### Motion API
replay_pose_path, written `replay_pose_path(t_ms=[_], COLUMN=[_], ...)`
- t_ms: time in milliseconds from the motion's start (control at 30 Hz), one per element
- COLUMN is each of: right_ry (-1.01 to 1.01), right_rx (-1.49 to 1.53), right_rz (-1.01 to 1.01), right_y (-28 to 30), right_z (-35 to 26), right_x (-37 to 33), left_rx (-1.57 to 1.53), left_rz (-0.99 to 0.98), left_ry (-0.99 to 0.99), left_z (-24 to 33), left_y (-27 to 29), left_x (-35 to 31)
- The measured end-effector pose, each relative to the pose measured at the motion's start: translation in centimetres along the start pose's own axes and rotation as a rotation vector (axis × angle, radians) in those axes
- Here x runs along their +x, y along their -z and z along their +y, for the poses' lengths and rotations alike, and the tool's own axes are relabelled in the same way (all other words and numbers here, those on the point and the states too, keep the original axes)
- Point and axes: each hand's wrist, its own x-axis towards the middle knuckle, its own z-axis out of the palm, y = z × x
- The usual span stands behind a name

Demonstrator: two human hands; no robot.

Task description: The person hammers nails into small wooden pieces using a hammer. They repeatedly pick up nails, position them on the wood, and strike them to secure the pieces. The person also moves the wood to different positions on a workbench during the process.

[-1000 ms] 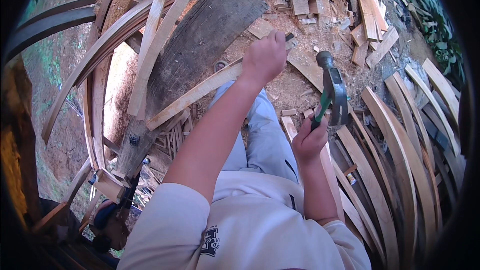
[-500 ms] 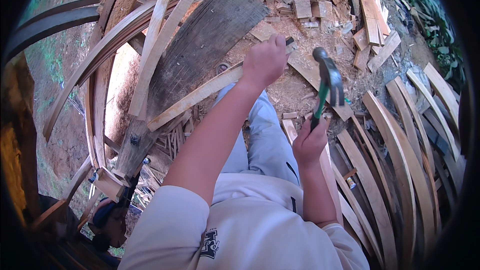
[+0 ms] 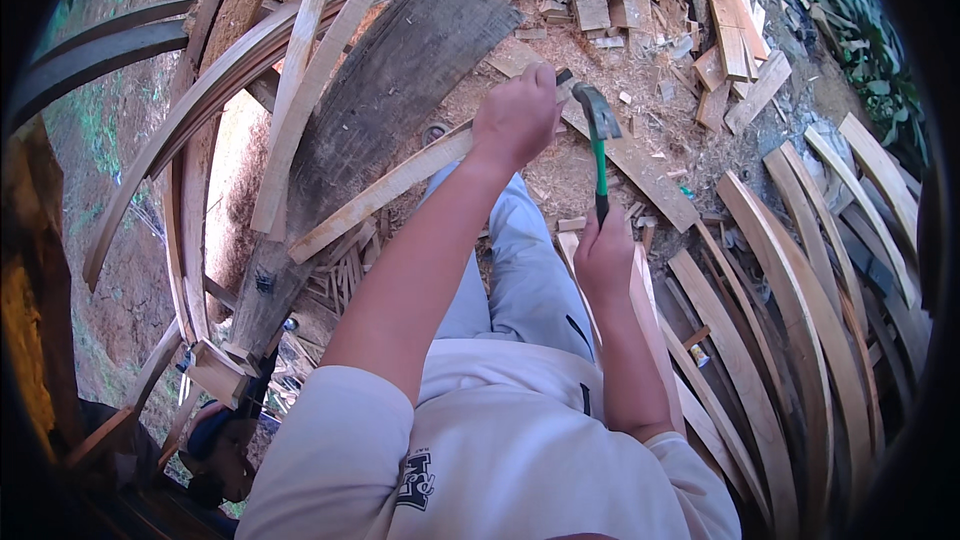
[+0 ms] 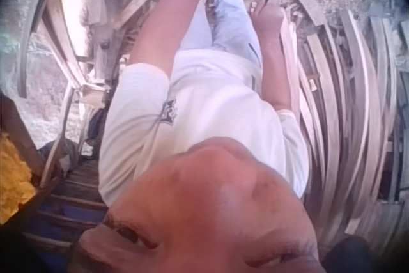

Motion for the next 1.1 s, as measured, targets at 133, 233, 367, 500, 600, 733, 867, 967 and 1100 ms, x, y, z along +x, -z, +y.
replay_pose_path(t_ms=[133,233,367,500,600,733,867,967,1100], right_ry=[0.125,0.051,0.027,0.008,-0.030,0.075,-0.006,0.216,-0.006], right_rx=[0.216,0.021,0.234,0.063,0.052,0.113,-0.011,0.177,-0.091], right_rz=[0.249,0.084,0.166,0.025,0.014,0.110,-0.015,0.323,-0.088], right_y=[-0.1,-0.3,-0.3,-0.7,0.9,0.6,-0.7,0.6,-1.6], right_z=[0.6,0.4,0.9,0.7,-0.4,0.1,0.6,-0.2,1.0], right_x=[-1.9,-0.6,-1.1,0.2,0.8,-1.4,0.3,-1.1,1.1], left_rx=[0.014,-0.024,-0.002,-0.015,0.019,-0.006,0.000,-0.001,-0.027], left_rz=[0.026,0.022,0.014,-0.021,-0.039,0.001,-0.019,-0.010,-0.025], left_ry=[-0.034,-0.030,-0.010,0.016,0.014,-0.003,-0.008,-0.001,-0.004], left_z=[-0.3,-0.3,-0.2,-0.3,0.0,-0.1,0.0,0.0,-0.2], left_y=[-0.1,-0.1,0.0,0.2,0.7,0.8,0.8,0.1,0.3], left_x=[0.7,0.1,0.3,0.4,0.8,0.7,0.7,-0.4,0.7])
